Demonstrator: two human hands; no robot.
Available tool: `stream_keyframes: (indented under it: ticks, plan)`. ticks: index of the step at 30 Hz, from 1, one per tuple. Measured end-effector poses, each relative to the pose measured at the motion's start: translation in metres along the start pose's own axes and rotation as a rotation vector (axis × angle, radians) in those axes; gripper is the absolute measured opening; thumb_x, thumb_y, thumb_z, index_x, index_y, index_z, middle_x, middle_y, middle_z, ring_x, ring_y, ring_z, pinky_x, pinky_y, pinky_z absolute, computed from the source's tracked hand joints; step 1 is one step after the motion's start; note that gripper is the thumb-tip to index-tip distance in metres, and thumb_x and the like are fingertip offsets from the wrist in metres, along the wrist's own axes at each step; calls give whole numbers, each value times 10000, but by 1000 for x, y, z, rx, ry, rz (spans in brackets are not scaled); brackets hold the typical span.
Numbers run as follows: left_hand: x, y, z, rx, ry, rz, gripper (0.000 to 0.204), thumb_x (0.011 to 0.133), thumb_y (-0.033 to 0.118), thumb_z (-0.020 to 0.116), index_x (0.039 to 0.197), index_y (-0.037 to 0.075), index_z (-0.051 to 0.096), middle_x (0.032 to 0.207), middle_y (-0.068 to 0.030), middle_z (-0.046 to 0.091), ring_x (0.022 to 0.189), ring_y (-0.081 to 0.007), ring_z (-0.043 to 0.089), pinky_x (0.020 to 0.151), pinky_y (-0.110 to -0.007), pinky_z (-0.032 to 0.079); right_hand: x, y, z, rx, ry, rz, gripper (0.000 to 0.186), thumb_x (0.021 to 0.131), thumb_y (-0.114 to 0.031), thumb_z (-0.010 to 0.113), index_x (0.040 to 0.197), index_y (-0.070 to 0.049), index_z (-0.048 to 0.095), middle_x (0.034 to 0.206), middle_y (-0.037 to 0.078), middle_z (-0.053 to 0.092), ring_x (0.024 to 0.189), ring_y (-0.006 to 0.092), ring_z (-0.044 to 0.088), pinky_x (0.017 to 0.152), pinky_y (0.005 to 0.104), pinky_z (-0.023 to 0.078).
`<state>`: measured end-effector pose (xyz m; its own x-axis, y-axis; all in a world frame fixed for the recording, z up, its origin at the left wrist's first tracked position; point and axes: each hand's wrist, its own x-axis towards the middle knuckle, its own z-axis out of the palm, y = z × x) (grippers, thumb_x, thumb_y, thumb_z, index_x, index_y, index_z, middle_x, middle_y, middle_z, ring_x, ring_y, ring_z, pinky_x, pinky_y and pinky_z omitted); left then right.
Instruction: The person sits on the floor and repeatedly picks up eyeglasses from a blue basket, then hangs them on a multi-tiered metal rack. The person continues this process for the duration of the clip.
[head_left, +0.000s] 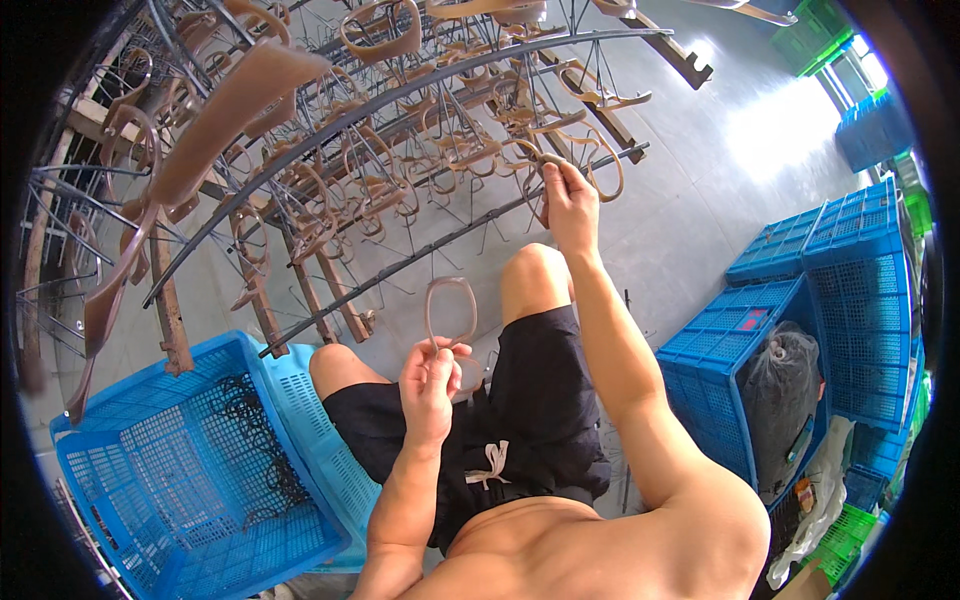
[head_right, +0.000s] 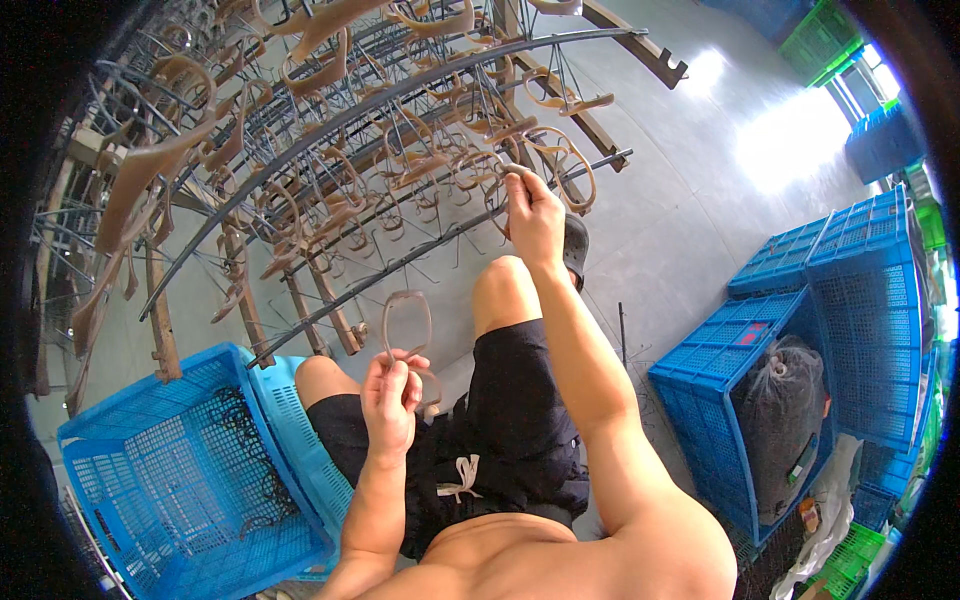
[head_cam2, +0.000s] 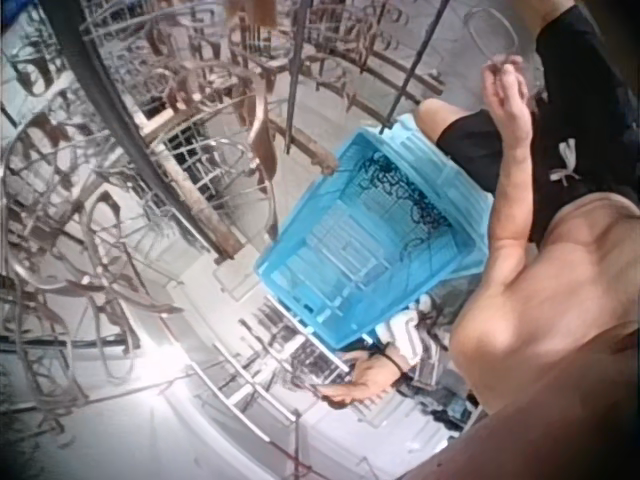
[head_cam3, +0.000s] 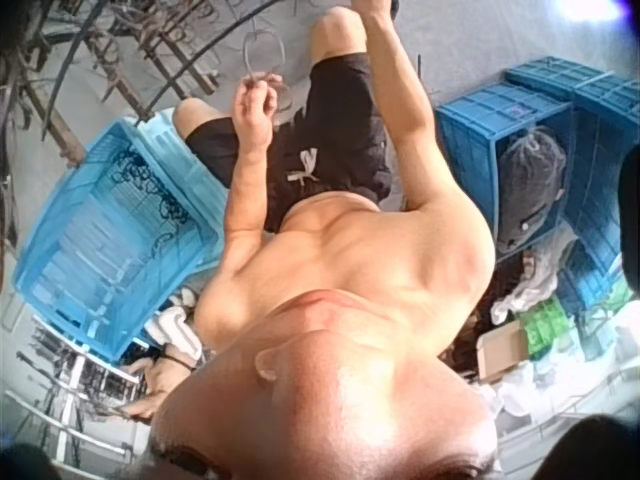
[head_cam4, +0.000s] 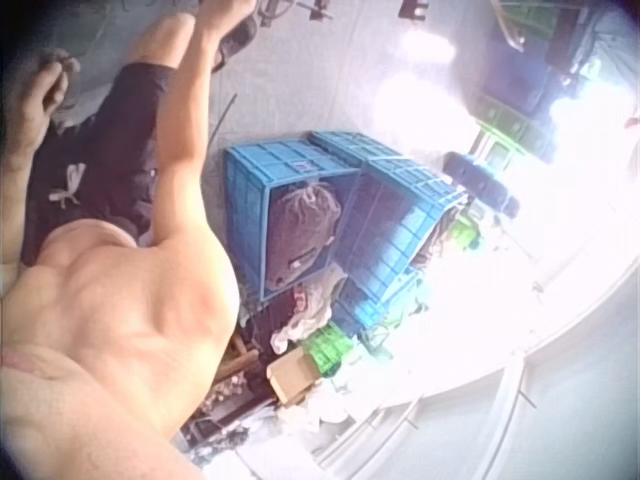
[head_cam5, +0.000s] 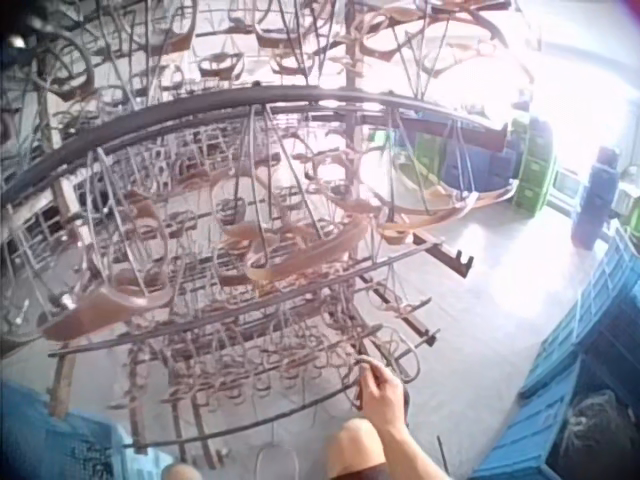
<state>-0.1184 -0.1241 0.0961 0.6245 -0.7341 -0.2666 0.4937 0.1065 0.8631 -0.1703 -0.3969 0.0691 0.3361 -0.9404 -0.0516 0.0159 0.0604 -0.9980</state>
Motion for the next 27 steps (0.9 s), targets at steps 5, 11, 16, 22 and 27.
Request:
stream_keyframes:
  ticks: [5,11,16,22,27]
  plan:
    - [7,11,7,178,-67,58,163,922,145,510,1030,31,554,710,17,496,564,-30,415,494,-162,322,-74,-30,8,-793,272,-653,414,821,-212,598,1172,-26,482,1078,213,461,962,382,456,861,471,363]
    - [21,40,8,700,-317,307,124,825,81,597,866,-27,642,616,-21,497,531,-104,455,490,-250,360,-140,-67,11,-541,-326,-780,590,726,-181,705,1246,-46,461,1148,197,442,1105,390,400,955,437,344]
    - [17,56,-53,569,-181,315,214,803,146,613,958,-2,619,779,-28,592,656,-105,524,609,-240,437,-105,-62,5,-419,-961,-555,206,802,-171,647,968,-55,613,700,85,593,634,216,587,557,309,449]
    - [7,86,-294,813,1019,414,307,862,241,561,1021,-21,575,1001,-132,593,931,-228,558,834,-333,443,-81,-12,48,313,-117,-43,167,938,-180,466,998,-48,549,642,2,508,438,86,448,401,231,382]
    - [-52,10,-455,1027,1455,-434,579,804,430,569,1138,-34,475,1130,-290,528,1011,-417,538,901,-494,413,-57,20,67,220,62,62,187,955,-186,441,1029,-43,535,659,-3,500,449,66,426,376,215,336]
